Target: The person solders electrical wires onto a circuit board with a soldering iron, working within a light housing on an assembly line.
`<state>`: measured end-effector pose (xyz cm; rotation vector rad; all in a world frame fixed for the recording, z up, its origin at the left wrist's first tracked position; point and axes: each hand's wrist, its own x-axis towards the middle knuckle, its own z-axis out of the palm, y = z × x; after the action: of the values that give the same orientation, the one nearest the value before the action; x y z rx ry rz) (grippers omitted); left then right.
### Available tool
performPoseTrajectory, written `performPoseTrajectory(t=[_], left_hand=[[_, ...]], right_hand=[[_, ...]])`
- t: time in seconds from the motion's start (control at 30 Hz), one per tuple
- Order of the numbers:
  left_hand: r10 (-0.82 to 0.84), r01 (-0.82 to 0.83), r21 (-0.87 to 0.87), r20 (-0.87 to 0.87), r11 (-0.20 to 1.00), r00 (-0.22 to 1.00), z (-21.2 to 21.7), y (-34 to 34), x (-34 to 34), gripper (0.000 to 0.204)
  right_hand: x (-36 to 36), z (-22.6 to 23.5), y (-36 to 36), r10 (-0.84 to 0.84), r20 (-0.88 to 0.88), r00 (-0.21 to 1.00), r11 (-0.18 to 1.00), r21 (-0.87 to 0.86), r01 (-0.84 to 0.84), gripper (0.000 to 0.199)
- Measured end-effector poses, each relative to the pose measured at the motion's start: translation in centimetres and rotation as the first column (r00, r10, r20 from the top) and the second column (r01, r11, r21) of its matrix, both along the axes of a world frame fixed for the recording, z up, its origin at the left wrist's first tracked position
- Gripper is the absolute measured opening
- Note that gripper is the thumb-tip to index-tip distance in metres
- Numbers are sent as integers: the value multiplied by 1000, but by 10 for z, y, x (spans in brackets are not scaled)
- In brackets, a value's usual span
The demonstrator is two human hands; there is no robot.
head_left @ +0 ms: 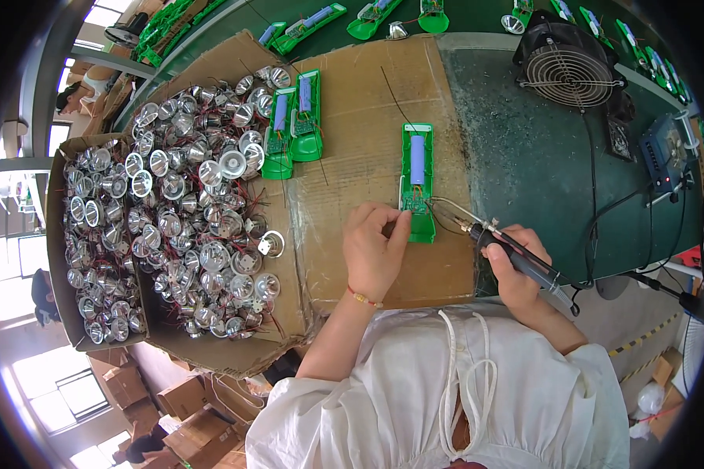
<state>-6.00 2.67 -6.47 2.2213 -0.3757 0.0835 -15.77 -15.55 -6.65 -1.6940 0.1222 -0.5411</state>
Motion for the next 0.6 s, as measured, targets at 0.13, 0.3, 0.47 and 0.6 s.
performPoseTrajectory(t=[0.13, 0.3, 0.47, 0.6], left_hand=[[-7, 6, 14, 20, 1000, 1000, 0, 1, 1, 11], [-40, 37, -39, -77, 999, 996, 11, 1, 4, 10], [-88, 84, -30, -181, 996, 979, 16, 4, 14, 9], [-106, 116, 22, -265, 993, 958, 18, 5, 18, 10]], right_hand=[[-3, 2, 0, 46, -50, 998, 999, 29, -45, 15], [3, -2, 4, 35, -44, 998, 996, 80, -31, 13], [8, -9, 5, 60, -80, 995, 994, 97, -52, 14], [12, -12, 9, 5, -91, 996, 987, 159, 10, 12]])
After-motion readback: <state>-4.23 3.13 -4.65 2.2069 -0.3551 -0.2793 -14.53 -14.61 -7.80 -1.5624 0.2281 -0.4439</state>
